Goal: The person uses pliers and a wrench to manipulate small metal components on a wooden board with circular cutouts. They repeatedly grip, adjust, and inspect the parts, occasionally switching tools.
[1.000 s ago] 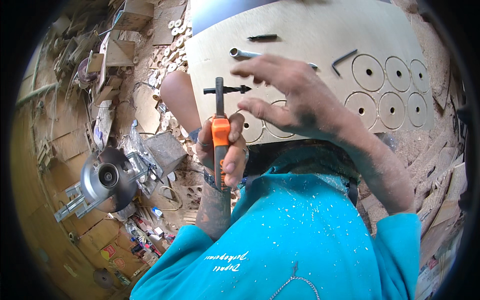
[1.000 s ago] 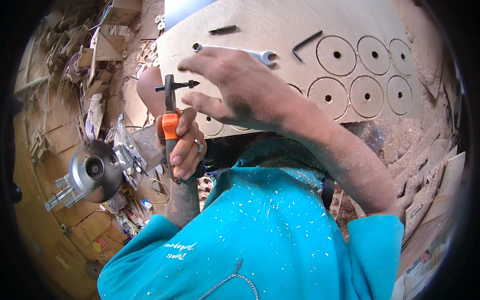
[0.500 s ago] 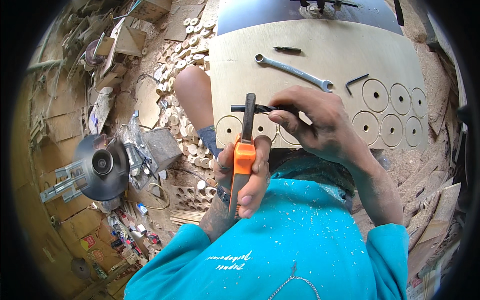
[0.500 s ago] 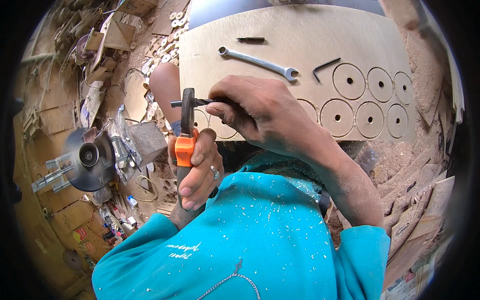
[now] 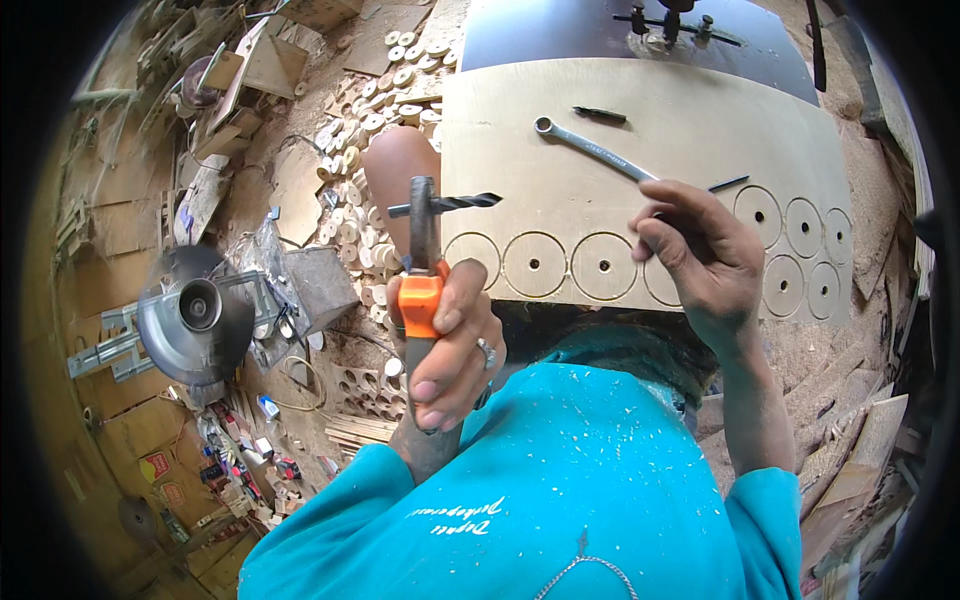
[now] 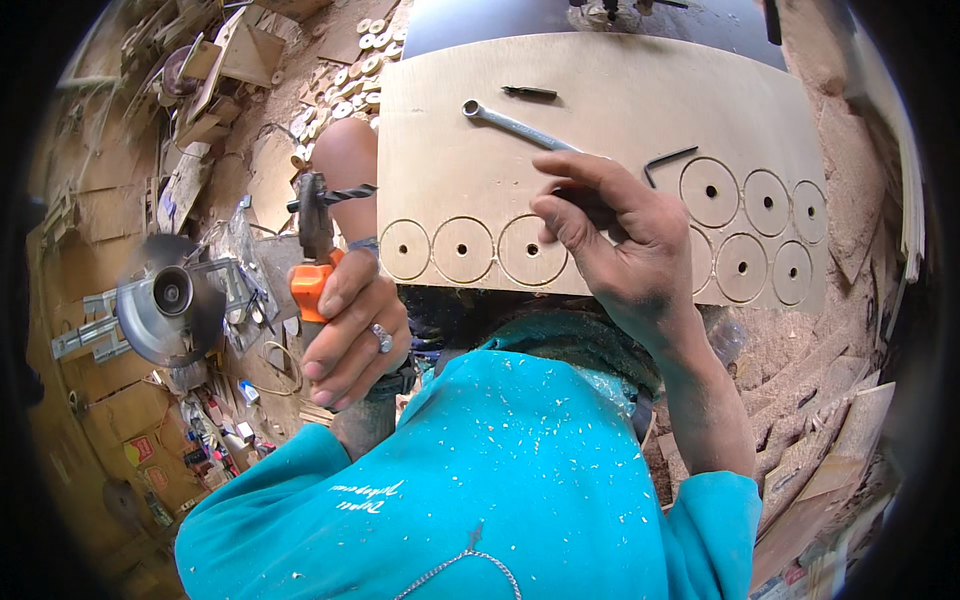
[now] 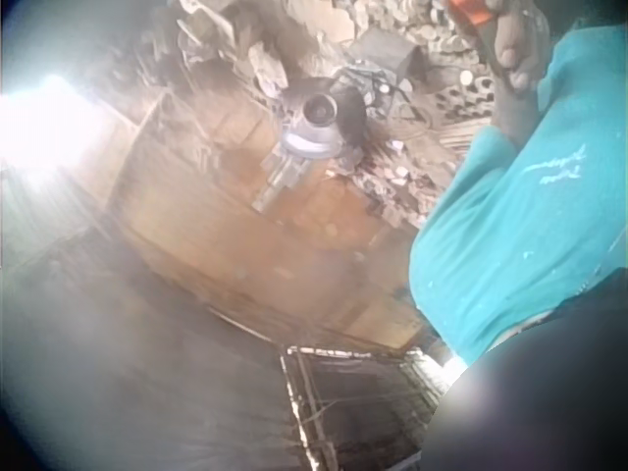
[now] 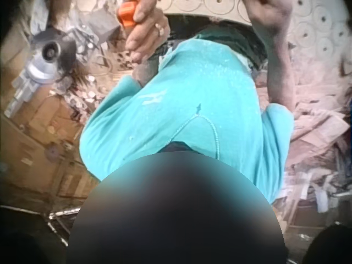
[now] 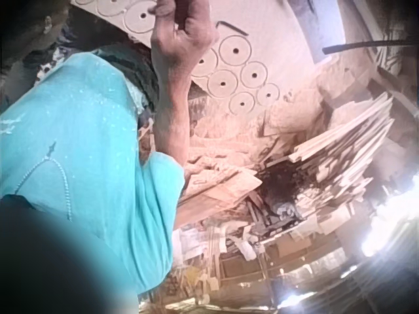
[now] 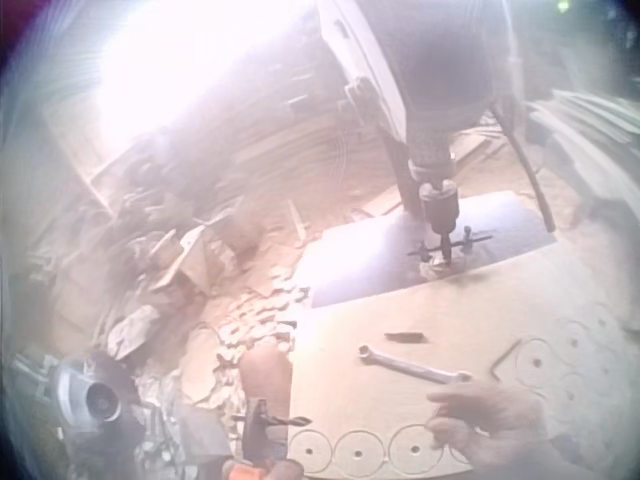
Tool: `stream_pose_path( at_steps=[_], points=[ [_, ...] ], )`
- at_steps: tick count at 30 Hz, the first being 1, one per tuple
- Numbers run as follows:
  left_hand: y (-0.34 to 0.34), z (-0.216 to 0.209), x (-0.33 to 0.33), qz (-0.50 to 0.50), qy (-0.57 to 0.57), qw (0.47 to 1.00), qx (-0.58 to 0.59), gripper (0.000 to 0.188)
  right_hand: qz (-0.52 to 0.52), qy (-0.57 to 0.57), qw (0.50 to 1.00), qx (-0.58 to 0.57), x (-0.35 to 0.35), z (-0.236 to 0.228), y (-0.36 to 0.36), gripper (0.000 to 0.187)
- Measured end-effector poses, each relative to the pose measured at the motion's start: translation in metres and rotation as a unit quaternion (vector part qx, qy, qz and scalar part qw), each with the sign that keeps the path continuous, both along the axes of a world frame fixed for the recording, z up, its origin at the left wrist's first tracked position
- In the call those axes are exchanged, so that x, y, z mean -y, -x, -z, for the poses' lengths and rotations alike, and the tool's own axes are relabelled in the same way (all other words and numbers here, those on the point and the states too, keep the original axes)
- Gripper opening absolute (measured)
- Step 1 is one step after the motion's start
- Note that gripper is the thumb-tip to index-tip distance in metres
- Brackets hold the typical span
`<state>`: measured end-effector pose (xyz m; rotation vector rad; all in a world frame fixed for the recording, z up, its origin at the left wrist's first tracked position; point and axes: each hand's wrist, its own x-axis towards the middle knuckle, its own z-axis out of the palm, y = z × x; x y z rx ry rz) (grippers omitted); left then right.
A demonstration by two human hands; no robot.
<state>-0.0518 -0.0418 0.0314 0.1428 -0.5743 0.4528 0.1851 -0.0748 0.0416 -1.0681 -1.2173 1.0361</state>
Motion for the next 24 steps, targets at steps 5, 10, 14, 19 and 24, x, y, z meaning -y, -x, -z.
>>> stream_pose_path(
  at_steps=[5, 10, 14, 19, 24],
  points=[
    [0.011, -0.012, 0.021, -0.095, 0.068, 0.952, -0.283, 0.045, -0.009, 0.13, 0.991, 0.03, -0.008, -0.009, -0.006, 0.03],
    [0.004, -0.031, 0.016, -0.119, -0.097, 0.754, -0.638, 0.049, -0.011, 0.034, 0.998, 0.059, -0.022, -0.01, 0.0, 0.03],
    [-0.016, -0.032, 0.02, -0.148, -0.191, 0.65, -0.721, 0.035, -0.031, -0.046, 0.988, 0.145, -0.017, -0.011, 0.009, 0.035],
    [-0.021, -0.028, 0.024, -0.172, -0.245, 0.611, -0.733, 0.035, 0.002, -0.074, 0.974, 0.213, -0.008, -0.01, 0.022, 0.029],
    [-0.018, -0.025, 0.024, -0.165, -0.249, 0.626, -0.72, 0.034, 0.019, -0.109, 0.97, 0.217, -0.009, -0.004, 0.022, 0.024]
  ],
)
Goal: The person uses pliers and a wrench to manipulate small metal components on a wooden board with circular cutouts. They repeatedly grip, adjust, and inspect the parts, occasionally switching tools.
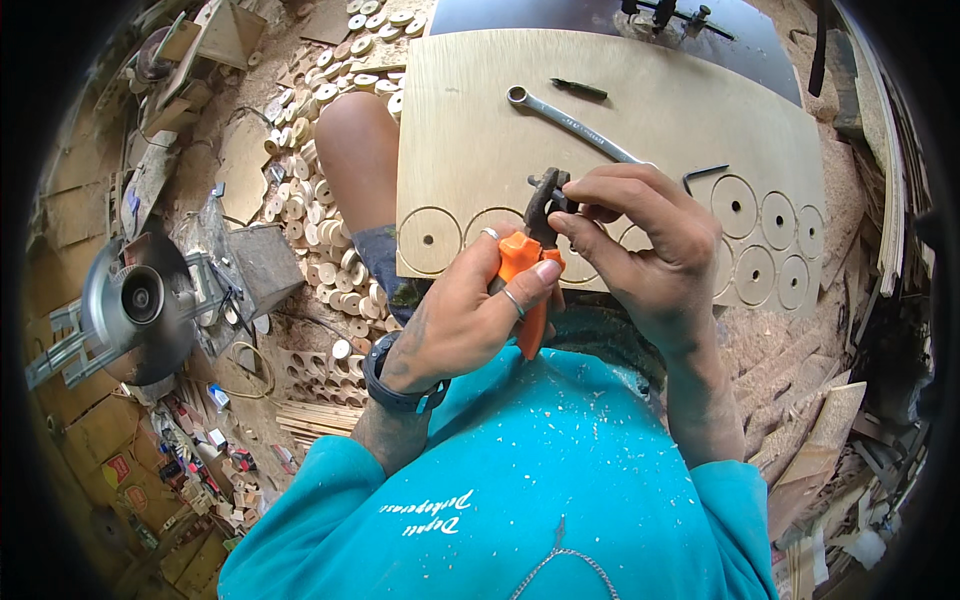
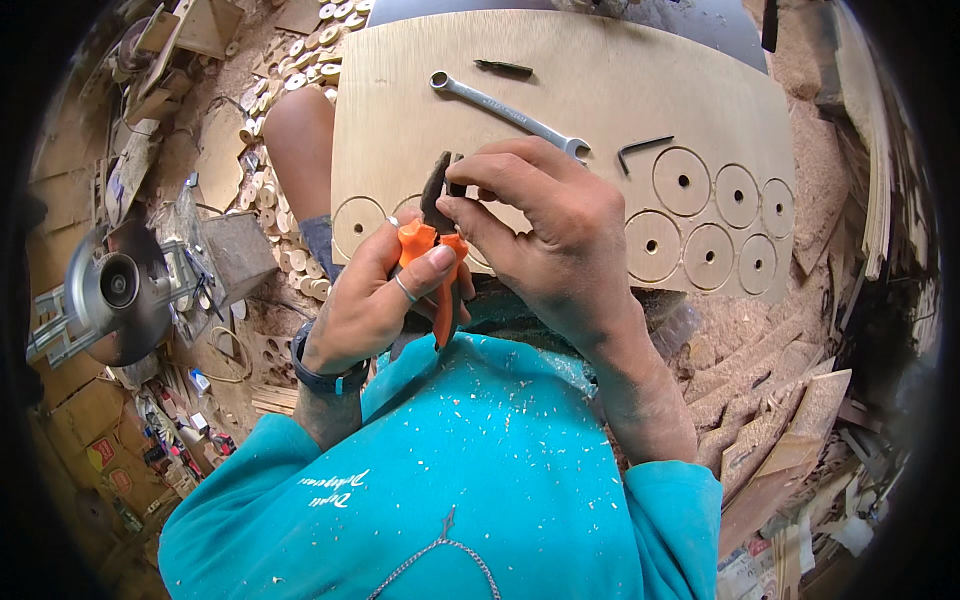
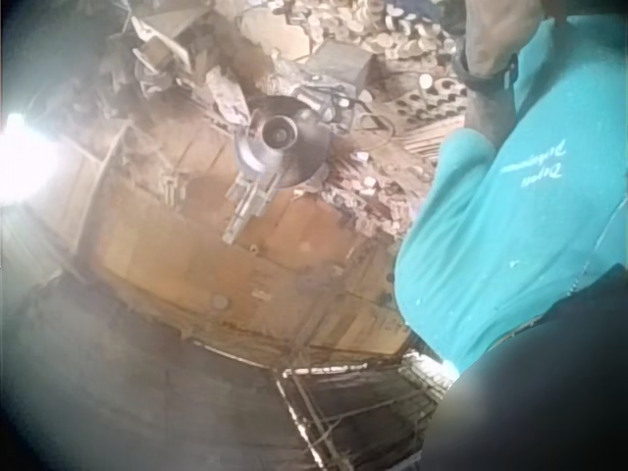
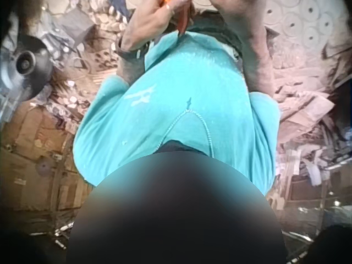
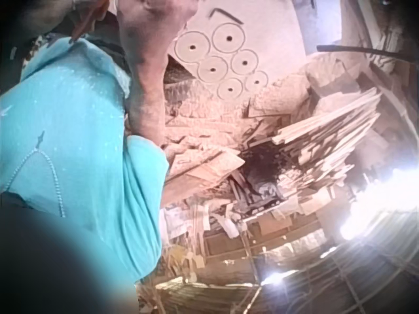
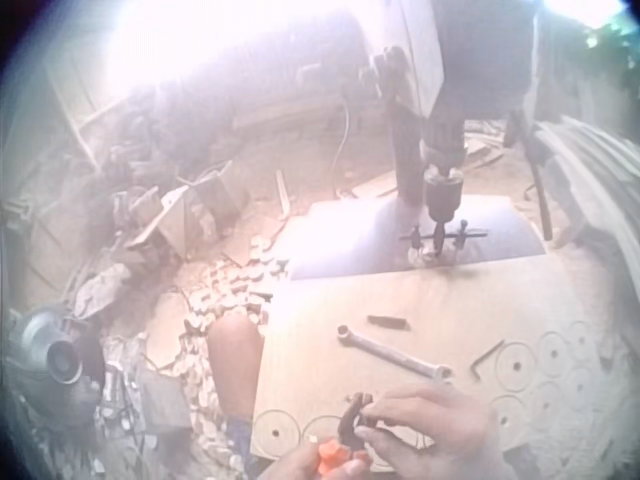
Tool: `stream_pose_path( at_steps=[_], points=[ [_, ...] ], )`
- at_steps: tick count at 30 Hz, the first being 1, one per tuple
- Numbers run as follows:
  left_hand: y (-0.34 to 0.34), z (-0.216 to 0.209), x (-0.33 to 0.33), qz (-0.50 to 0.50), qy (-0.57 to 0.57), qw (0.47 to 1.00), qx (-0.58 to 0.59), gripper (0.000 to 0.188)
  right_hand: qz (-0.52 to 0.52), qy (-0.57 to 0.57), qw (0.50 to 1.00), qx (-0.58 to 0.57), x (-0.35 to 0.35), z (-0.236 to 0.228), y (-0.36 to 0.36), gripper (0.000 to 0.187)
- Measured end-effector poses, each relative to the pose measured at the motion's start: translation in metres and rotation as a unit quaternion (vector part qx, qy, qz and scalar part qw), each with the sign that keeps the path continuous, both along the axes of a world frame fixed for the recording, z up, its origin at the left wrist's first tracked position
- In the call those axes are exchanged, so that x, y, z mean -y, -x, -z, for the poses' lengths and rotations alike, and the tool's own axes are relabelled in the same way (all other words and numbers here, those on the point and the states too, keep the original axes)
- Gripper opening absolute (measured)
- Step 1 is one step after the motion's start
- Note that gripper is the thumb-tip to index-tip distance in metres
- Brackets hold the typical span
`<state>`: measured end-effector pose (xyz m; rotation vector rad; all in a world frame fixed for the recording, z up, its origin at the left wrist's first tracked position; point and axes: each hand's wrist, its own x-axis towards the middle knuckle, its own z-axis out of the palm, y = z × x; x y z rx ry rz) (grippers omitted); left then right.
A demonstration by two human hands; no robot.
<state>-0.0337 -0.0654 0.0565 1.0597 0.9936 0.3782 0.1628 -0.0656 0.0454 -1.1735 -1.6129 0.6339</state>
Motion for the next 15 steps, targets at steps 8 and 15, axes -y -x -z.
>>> stream_pose_path(
  at_steps=[8, 15],
  points=[
    [-0.002, 0.018, 0.003, 0.025, -0.051, 0.998, -0.005, 0.033, 0.031, 0.029, 0.999, -0.031, 0.007, 0.014, 0.003, 0.016],
    [-0.003, 0.023, -0.001, -0.003, 0.121, 0.989, 0.08, 0.033, 0.025, 0.082, 0.994, -0.066, 0.001, 0.029, 0.007, 0.014]
  ],
)
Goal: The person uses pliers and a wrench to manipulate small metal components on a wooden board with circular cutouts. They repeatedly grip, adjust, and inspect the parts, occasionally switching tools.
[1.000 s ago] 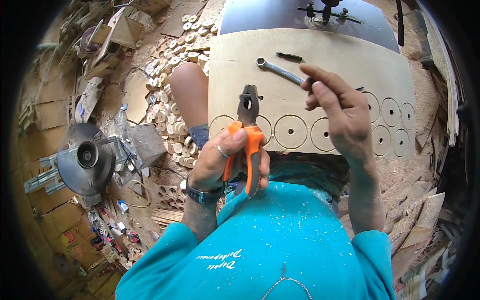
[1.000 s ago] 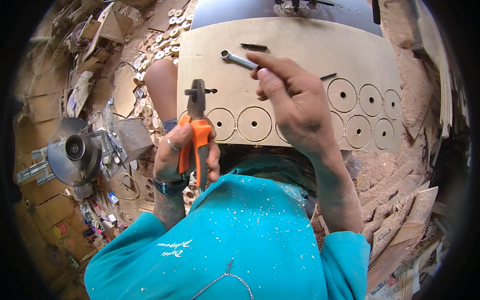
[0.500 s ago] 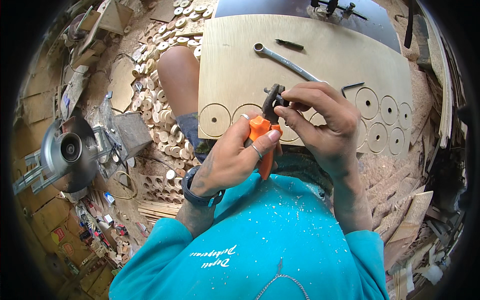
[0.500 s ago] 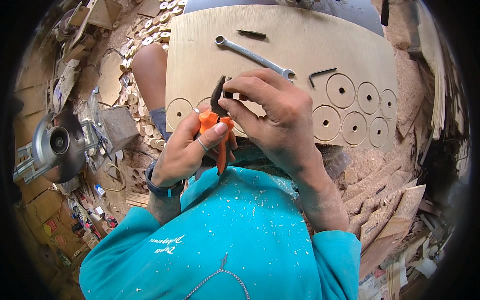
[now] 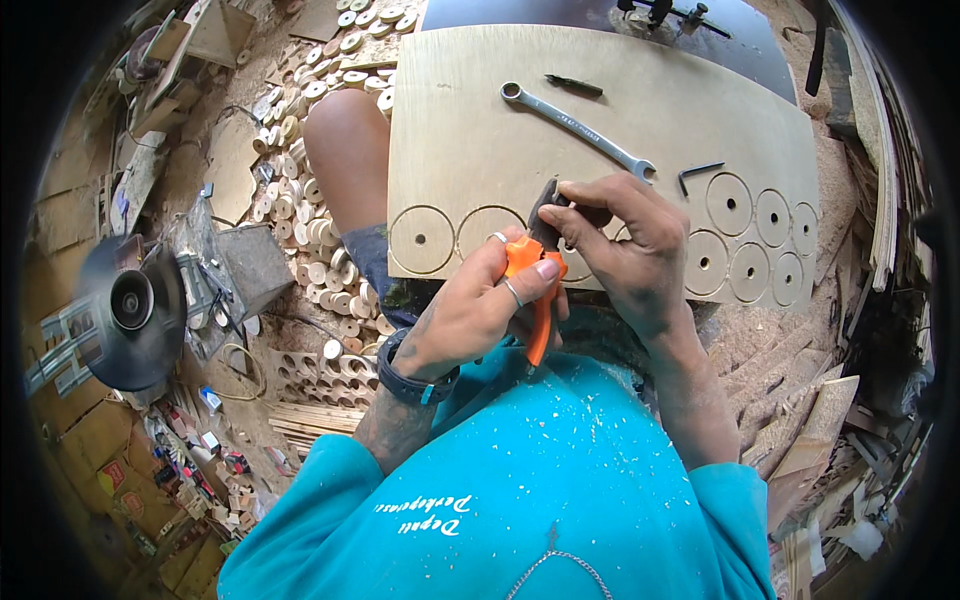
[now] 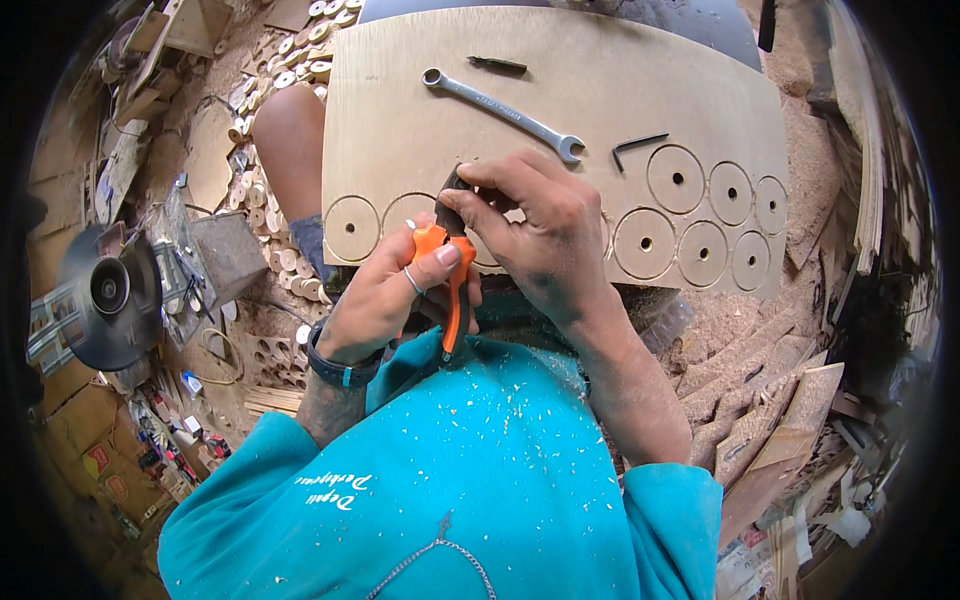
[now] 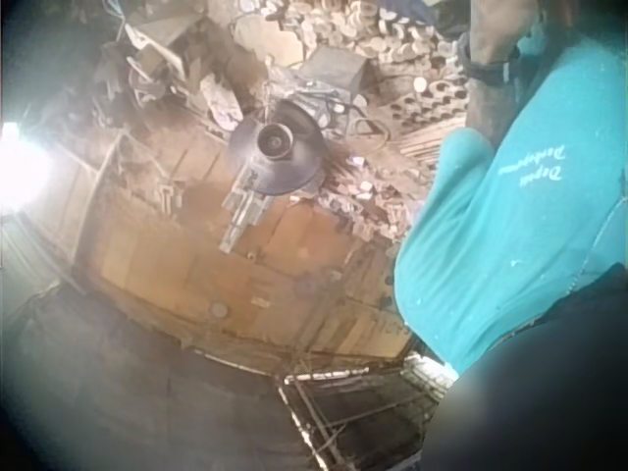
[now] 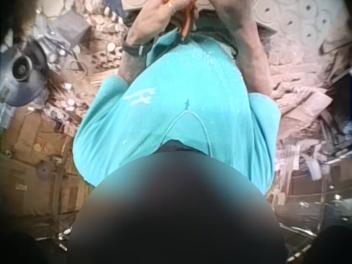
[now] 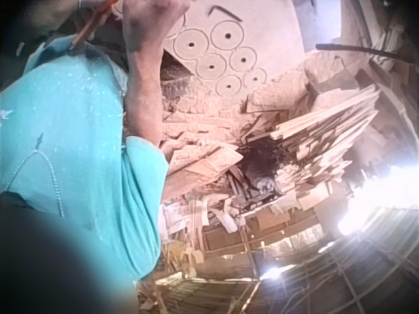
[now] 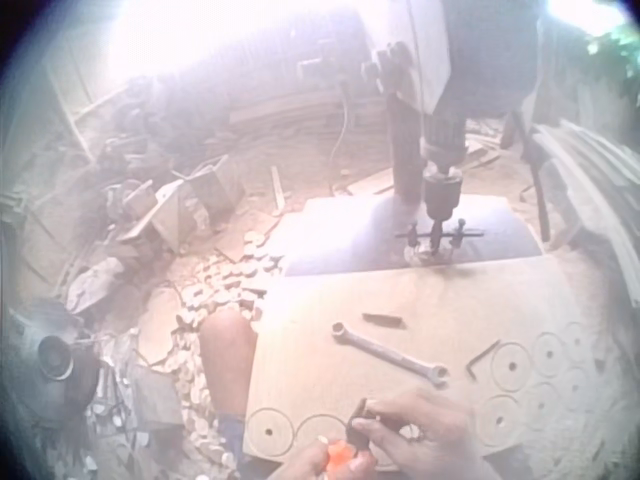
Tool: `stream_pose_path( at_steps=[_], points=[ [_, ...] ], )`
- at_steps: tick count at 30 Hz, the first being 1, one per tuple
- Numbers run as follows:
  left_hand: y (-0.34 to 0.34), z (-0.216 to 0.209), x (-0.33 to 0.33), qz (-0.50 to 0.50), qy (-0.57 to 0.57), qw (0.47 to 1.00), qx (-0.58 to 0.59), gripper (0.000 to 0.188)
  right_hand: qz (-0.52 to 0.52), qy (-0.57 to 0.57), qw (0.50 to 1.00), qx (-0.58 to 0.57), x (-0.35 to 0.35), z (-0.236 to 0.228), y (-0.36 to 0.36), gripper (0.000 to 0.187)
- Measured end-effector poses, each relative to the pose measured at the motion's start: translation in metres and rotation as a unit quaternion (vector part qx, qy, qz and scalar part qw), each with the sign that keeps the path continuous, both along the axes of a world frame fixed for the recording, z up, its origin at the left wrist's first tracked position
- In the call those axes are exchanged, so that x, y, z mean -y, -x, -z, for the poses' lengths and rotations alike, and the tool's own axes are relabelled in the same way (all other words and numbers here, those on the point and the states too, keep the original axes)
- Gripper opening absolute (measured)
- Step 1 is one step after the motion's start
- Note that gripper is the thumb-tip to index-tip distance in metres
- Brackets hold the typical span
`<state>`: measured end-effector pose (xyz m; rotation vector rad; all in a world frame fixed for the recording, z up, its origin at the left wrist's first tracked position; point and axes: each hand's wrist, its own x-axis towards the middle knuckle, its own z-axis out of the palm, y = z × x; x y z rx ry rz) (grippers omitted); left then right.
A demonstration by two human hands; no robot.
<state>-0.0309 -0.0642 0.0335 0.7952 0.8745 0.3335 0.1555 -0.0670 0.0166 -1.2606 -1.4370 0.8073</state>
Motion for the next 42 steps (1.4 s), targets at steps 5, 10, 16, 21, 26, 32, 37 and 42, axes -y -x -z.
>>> stream_pose_path(
  at_steps=[5, 10, 16, 21, 26, 32, 37, 42],
  points=[
    [0.001, 0.002, -0.007, -0.02, 0.005, 0.999, 0.029, 0.035, -0.04, 0.072, 0.996, -0.025, -0.015, -0.003, 0.001, 0.015],
    [0.006, 0.005, -0.01, -0.012, 0.023, 0.999, 0.041, 0.044, -0.035, 0.057, 0.997, 0.031, -0.021, -0.007, 0.004, 0.016],
    [0.013, 0.012, -0.003, 0.025, 0.023, 0.999, 0.015, 0.047, -0.096, -0.027, 0.991, 0.091, -0.024, -0.007, -0.004, 0.015],
    [0.016, 0.011, 0.001, 0.028, 0.075, 0.996, 0.049, 0.047, -0.119, -0.08, 0.984, 0.107, -0.024, 0.001, 0.005, 0.015],
    [0.009, 0.013, 0.018, -0.029, 0.097, 0.991, 0.09, 0.048, -0.093, -0.044, 0.99, 0.093, -0.025, 0.003, 0.012, 0.014],
    [0.035, 0.007, 0.037, 0.064, 0.064, 0.995, 0.027, 0.043, -0.048, -0.025, 0.995, 0.084, -0.033, 0.008, 0.0, 0.016],
    [0.057, 0.007, 0.033, -0.068, 0.026, 0.997, 0.0, 0.04, -0.067, -0.075, 0.989, 0.109, -0.025, 0.011, 0.01, 0.019],
    [0.057, 0.009, 0.016, -0.109, 0.002, 0.994, 0.026, 0.041, -0.009, -0.24, 0.966, 0.098, -0.032, -0.002, 0.015, 0.019]
  ],
)
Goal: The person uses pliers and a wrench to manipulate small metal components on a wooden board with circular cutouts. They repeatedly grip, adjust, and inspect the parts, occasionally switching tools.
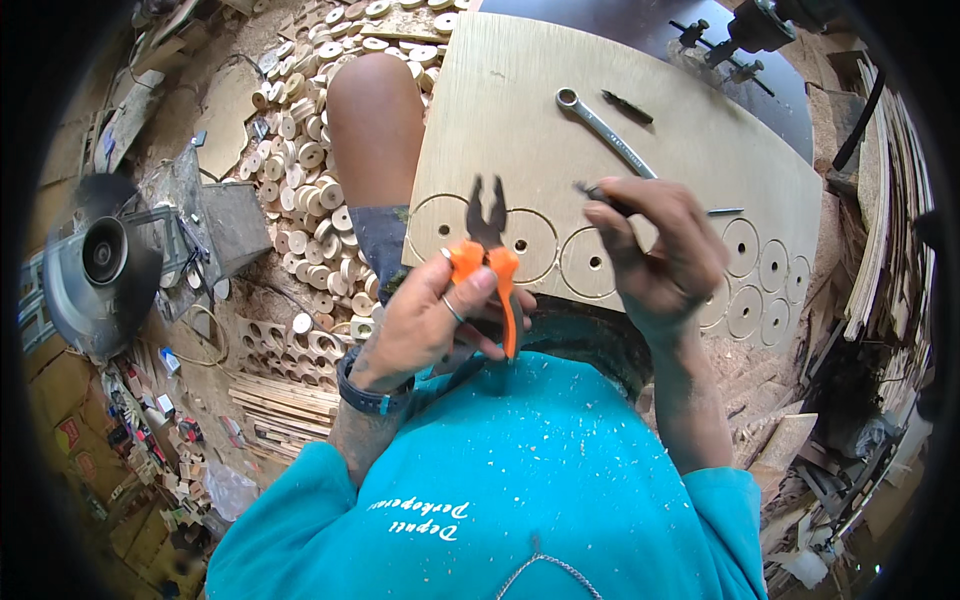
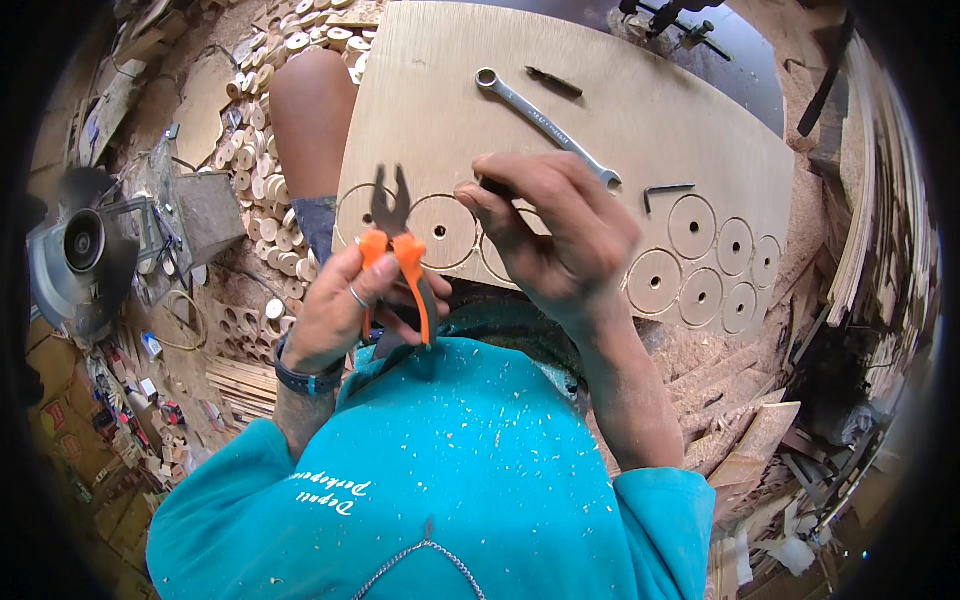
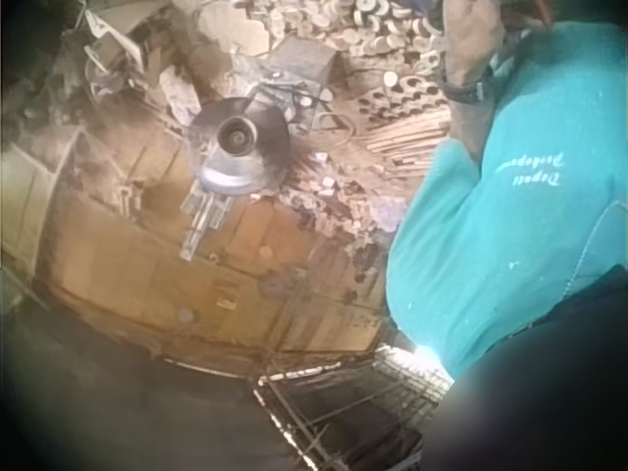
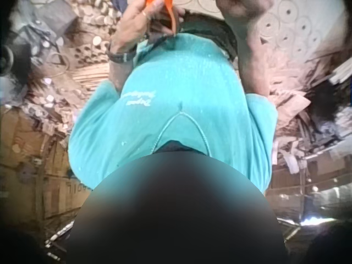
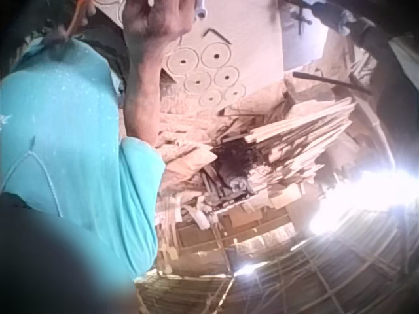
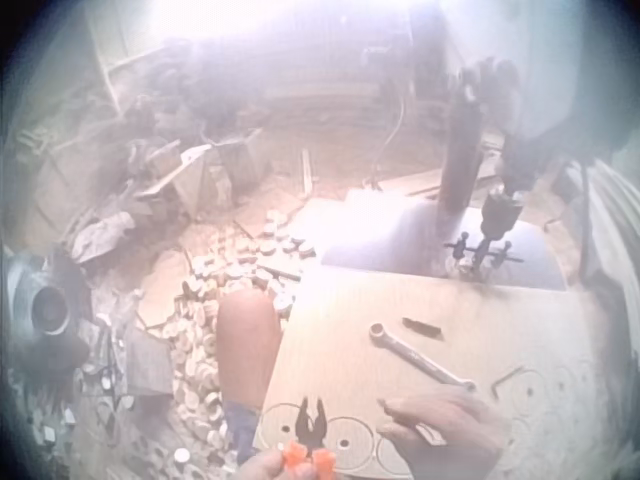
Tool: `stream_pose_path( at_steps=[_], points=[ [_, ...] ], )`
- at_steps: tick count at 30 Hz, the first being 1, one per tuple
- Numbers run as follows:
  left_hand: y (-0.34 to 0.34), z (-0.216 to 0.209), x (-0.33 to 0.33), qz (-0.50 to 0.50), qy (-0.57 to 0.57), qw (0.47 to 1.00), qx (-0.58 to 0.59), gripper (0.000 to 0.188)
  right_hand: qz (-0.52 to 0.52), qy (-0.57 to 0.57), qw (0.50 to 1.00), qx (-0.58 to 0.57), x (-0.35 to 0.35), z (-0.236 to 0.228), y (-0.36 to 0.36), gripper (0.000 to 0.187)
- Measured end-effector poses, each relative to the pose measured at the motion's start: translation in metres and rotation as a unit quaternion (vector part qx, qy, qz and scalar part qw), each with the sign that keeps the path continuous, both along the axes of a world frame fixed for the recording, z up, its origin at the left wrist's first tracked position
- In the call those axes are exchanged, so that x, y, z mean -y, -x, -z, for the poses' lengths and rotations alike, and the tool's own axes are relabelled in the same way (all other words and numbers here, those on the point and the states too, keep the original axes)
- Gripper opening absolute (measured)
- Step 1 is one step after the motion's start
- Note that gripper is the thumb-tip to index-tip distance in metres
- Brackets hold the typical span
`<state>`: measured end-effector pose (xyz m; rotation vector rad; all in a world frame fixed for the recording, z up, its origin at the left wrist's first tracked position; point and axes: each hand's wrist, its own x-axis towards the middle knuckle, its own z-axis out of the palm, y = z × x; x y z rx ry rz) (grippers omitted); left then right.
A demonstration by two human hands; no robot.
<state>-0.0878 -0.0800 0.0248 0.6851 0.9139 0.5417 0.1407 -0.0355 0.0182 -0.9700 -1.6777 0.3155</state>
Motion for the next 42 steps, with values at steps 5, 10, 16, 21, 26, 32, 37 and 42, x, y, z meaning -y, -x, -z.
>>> stream_pose_path(
  at_steps=[5, 10, 16, 21, 26, 32, 37, 42],
  points=[
    [0.003, -0.007, -0.011, -0.056, -0.026, 0.997, -0.047, 0.042, 0.002, 0.113, 0.993, 0.016, -0.006, 0.006, 0.008, 0.022],
    [0.005, -0.01, -0.032, -0.027, -0.049, 0.996, -0.076, 0.041, 0.05, 0.047, 0.996, 0.061, -0.009, 0.017, 0.006, 0.022],
    [0.007, -0.019, -0.034, 0.058, 0.001, 0.998, -0.003, 0.05, 0.01, 0.07, 0.997, 0.035, -0.009, 0.023, 0.009, 0.022],
    [0.014, -0.024, -0.03, 0.112, 0.028, 0.993, 0.03, 0.057, 0.025, 0.147, 0.988, 0.031, -0.01, 0.019, 0.013, 0.021],
    [0.015, -0.024, -0.031, 0.111, 0.014, 0.993, 0.042, 0.053, 0.055, 0.098, 0.994, 0.016, -0.008, 0.001, 0.011, 0.021],
    [-0.007, -0.011, -0.033, -0.032, -0.042, 0.996, -0.07, 0.044, 0.031, 0.124, 0.988, 0.09, -0.017, 0.01, 0.015, 0.026],
    [-0.026, -0.007, -0.047, -0.042, -0.223, 0.934, -0.276, 0.044, 0.006, 0.196, 0.981, -0.013, -0.017, 0.016, 0.016, 0.033],
    [-0.044, -0.008, -0.054, -0.028, -0.372, 0.875, -0.308, 0.052, -0.048, 0.197, 0.97, -0.131, -0.016, 0.004, 0.014, 0.025]
  ],
)
